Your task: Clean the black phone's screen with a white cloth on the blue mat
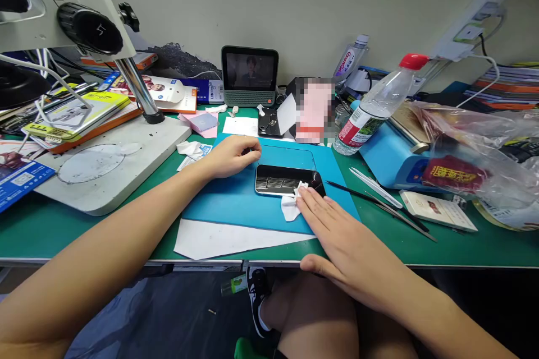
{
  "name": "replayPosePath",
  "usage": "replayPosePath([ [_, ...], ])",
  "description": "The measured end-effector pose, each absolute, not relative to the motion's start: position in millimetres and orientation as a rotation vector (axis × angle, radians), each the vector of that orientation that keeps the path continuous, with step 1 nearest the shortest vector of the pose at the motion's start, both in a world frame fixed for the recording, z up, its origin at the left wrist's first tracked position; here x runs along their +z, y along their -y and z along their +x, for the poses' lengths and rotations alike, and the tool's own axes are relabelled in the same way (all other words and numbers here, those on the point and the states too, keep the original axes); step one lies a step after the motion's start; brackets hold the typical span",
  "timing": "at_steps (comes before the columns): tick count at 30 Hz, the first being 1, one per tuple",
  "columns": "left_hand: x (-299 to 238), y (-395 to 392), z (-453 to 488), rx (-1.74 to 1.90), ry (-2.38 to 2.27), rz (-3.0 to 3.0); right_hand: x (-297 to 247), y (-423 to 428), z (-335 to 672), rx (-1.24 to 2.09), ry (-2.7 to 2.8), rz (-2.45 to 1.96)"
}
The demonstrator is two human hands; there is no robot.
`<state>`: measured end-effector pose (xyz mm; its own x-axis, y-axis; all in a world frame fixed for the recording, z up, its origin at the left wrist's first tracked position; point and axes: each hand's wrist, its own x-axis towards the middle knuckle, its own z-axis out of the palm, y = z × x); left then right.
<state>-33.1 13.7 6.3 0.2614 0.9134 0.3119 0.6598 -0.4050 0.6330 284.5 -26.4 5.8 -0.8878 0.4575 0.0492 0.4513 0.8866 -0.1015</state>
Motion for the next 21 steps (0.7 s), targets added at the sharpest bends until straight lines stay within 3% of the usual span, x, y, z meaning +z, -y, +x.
replayPosePath([
  [9,6.4,-13.3,-31.2,0.905,-1.431,2.154,13.2,35.7,288.5,-0.035,2.806,-0.929],
  [21,7.8,-10.8,-29.1,0.887,-1.431,2.141,4.9,6.3,243.0,0.19,2.764,-1.182],
])
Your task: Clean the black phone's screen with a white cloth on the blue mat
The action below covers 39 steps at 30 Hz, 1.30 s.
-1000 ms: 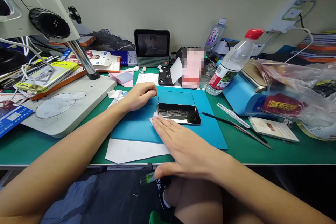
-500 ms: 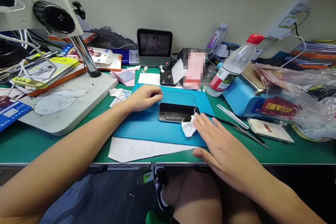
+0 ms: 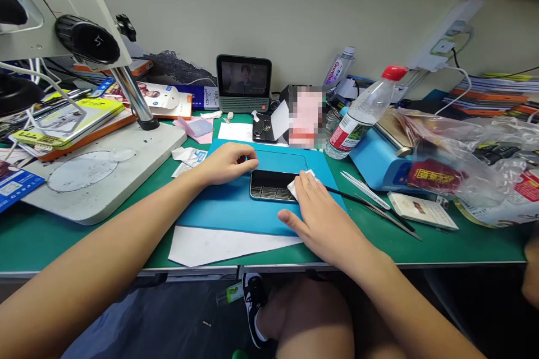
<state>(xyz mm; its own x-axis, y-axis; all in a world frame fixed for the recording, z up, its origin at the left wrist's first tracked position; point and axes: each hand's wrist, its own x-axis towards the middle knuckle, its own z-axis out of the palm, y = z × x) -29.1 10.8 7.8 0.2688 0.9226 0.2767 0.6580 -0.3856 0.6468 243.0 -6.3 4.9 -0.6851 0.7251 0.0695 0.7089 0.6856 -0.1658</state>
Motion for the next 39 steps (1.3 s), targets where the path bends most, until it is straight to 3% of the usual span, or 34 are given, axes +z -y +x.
replayPosePath([
  [10,6.6,-13.8,-30.6,0.917,-1.43,2.123,12.4,18.5,166.2,0.328,2.87,-0.991],
  [19,7.5,-12.5,-29.4,0.901,-1.424,2.116,11.6,29.3,202.5,0.333,2.877,-0.774],
  [30,5.9,-13.4,-29.8,0.895,-1.437,2.107,5.6,11.9,301.4,0.094,2.919,-0.999],
  [39,4.5,-16.0,-27.1,0.939,-1.441,2.092,17.2,-8.5,255.6,0.241,2.93,-1.055],
])
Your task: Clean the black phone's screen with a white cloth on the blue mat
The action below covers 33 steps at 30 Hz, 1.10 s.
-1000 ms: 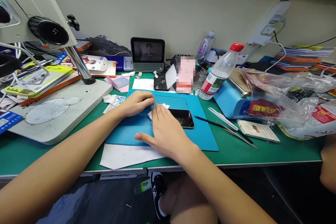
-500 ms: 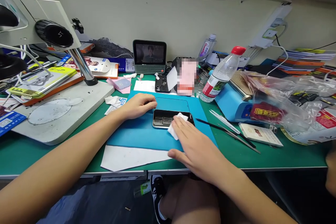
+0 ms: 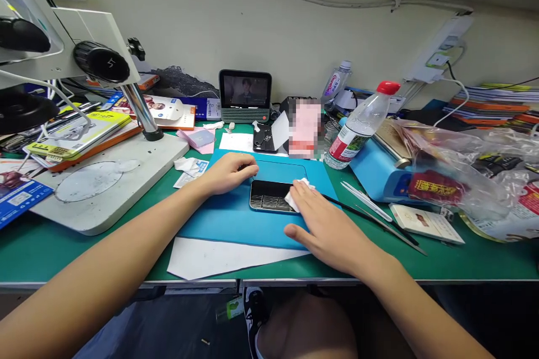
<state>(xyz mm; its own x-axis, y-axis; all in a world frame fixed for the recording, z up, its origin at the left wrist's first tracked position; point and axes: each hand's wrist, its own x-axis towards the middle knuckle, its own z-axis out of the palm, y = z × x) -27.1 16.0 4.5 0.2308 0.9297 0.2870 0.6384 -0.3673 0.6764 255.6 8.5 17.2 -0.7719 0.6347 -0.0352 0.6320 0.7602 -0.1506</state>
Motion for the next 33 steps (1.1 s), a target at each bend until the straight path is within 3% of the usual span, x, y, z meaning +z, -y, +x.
replayPosePath([
  [10,6.5,-12.7,-28.5,0.946,-1.407,2.097,6.4,12.6,176.6,0.423,2.859,-0.787],
  [26,4.1,-13.5,-30.0,0.919,-1.429,2.104,16.7,10.9,289.8,0.235,2.928,-1.051],
  [33,4.6,-14.1,-28.6,0.929,-1.432,2.089,14.5,-6.1,278.4,0.212,2.909,-1.085],
])
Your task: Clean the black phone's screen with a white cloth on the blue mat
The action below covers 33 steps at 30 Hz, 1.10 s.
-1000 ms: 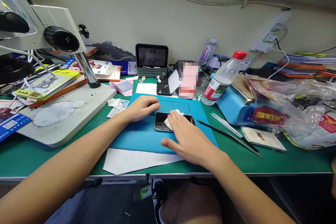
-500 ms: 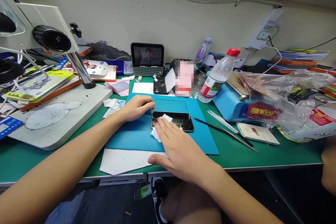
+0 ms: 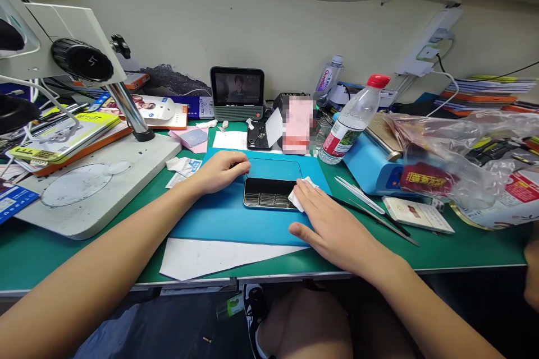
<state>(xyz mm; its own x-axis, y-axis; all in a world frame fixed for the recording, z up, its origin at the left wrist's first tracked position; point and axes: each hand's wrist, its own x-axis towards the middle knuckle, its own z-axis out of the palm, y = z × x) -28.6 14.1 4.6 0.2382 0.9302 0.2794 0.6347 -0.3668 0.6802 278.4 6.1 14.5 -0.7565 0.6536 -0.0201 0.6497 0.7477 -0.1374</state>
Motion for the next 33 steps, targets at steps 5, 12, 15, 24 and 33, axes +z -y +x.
replayPosePath([
  [5,3.6,-13.5,-27.7,1.04,-1.397,2.02,20.0,-11.3,246.2,0.325,2.896,-1.091],
  [12,-2.0,-17.0,-32.3,1.102,-1.313,1.952,13.3,-0.3,183.6,0.432,2.877,-0.854],
  [15,-0.8,-15.8,-32.7,1.065,-1.292,1.946,9.4,7.4,177.5,0.413,2.872,-0.809],
  [24,9.5,-4.3,-26.6,0.876,-1.252,1.975,14.7,31.0,212.6,0.369,2.925,-0.765],
  [33,14.7,-0.4,-25.3,0.685,-1.349,2.079,8.7,7.5,282.4,0.191,2.875,-1.003],
])
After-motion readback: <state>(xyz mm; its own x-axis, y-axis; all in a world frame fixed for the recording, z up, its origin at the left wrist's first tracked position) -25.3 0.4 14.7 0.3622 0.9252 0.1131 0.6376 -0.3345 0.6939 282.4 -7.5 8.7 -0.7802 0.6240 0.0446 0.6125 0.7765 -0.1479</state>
